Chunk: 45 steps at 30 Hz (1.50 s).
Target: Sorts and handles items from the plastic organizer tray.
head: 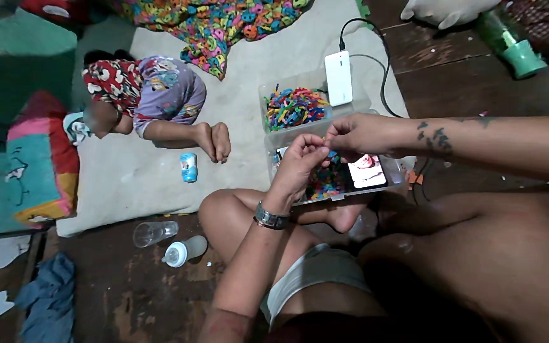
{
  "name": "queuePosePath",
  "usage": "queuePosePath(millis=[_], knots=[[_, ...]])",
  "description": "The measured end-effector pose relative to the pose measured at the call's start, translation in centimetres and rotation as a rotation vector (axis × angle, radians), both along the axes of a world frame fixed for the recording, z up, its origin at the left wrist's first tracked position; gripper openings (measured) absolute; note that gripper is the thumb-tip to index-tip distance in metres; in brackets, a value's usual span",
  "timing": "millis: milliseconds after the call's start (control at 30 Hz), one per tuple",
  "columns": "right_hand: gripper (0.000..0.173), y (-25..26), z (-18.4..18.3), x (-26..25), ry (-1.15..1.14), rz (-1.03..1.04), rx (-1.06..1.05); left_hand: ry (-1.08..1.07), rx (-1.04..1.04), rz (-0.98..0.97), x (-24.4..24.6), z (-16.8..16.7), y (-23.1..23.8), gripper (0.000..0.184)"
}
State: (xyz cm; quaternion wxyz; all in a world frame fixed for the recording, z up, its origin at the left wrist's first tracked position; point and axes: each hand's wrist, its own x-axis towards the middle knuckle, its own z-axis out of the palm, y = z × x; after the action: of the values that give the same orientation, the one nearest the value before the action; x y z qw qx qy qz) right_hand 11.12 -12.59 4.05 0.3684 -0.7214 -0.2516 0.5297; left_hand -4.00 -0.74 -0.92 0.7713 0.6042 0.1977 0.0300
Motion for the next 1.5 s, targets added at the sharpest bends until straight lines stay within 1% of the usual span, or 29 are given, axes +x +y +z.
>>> queuePosePath(millis=[67,200,367,500,633,700,867,1000,1100,1167,1267,1367,1500], knots=[[0.016,0.0,0.2,-0.1,0.032,-0.021,-0.008,-0.002,0.033,0.000,-0.1,-0.1,0.1,0.022],[0.013,-0.1,0.6,-0.2,0.114,-0.037,0.018,-0.024,0.068,0.042,-0.1,-0.2,0.3,0.024],[0.012,-0.2,-0.1,0.0,0.050,0.016,0.057,-0.044,0.037,0.056,-0.1,-0.2,0.3,0.024],[0.010,0.0,-0.2,0.2,0.057,-0.035,0.065,-0.015,0.025,0.055,-0.1,-0.2,0.4,0.021],[0.008,0.1,-0.1,0.2,0.107,-0.109,0.063,0.085,0.117,-0.008,-0.2,-0.4,0.4,0.021],[0.007,0.1,0.1,0.1,0.124,-0.154,0.055,0.079,0.143,-0.013,-0.3,-0.6,0.1,0.021],[0.005,0.3,-0.1,0.0,0.124,-0.203,0.052,0.041,0.164,0.098,0.4,-0.8,-0.9,0.012],[0.009,0.3,0.0,0.0,0.080,-0.162,0.042,0.017,0.169,0.170,0.6,-0.6,-1.1,0.012],[0.013,0.2,0.2,-0.2,0.034,-0.129,0.038,-0.034,0.108,0.200,0.7,-0.6,-1.3,0.010],[0.015,0.2,0.2,-0.3,0.013,-0.120,0.041,-0.059,0.065,0.222,0.8,-0.5,-1.5,0.012],[0.017,0.3,0.3,-0.1,-0.004,-0.117,0.032,-0.073,0.039,0.239,0.8,-0.5,-1.6,0.022],[0.015,0.3,0.1,-0.1,-0.040,-0.078,0.052,-0.067,0.137,0.226,0.4,-0.6,-1.2,0.025],[0.017,0.3,0.5,-0.2,-0.114,-0.030,0.051,-0.077,0.515,0.113,0.0,0.0,-0.2,0.028]])
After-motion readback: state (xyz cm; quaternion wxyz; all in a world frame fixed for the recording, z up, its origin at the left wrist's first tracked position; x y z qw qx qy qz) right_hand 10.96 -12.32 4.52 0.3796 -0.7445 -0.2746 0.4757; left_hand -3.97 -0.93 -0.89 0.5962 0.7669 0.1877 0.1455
